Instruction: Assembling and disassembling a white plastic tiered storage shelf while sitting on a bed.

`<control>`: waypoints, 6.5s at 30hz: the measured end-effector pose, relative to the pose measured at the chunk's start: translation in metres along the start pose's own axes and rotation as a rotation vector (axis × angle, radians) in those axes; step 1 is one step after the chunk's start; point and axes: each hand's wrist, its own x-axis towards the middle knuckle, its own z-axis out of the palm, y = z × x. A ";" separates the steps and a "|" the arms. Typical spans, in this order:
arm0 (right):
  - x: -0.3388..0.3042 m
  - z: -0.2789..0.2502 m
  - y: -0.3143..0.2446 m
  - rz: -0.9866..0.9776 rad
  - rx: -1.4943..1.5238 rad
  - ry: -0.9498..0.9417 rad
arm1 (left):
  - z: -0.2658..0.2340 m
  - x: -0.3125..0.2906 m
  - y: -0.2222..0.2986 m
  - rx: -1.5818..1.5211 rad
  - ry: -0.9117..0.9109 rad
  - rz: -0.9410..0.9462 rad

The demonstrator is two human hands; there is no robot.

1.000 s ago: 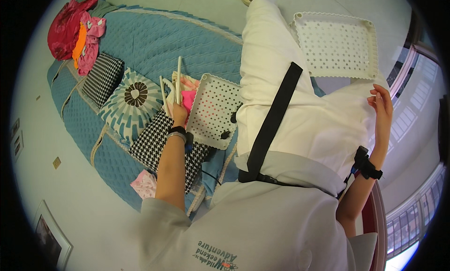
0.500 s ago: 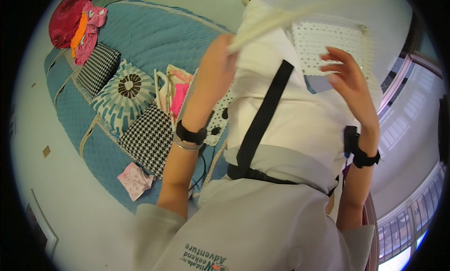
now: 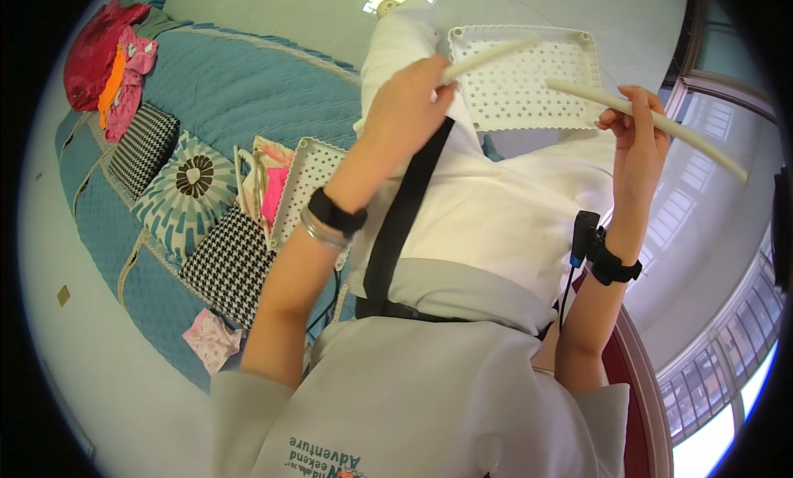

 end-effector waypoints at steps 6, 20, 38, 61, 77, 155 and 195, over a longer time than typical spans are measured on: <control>0.029 -0.085 0.066 -0.020 -0.497 0.092 | 0.051 0.034 -0.067 0.140 -0.236 -0.157; 0.052 -0.118 0.146 0.163 -0.951 -0.319 | 0.115 0.085 -0.080 0.087 -0.865 -0.415; -0.011 -0.129 0.095 0.163 -0.384 0.194 | 0.162 0.130 -0.026 0.108 -0.430 -0.162; -0.006 -0.109 0.098 0.144 -0.568 -0.011 | 0.184 0.097 -0.044 0.495 -0.637 0.388; -0.035 -0.108 0.083 0.312 -0.573 -0.082 | 0.169 0.077 -0.031 0.339 -0.758 0.264; 0.002 -0.081 0.010 -0.608 -1.839 -0.512 | 0.174 0.087 0.020 0.221 -0.453 0.166; 0.047 -0.078 0.006 -0.510 -1.974 -0.960 | 0.180 0.097 -0.048 0.355 -0.768 0.098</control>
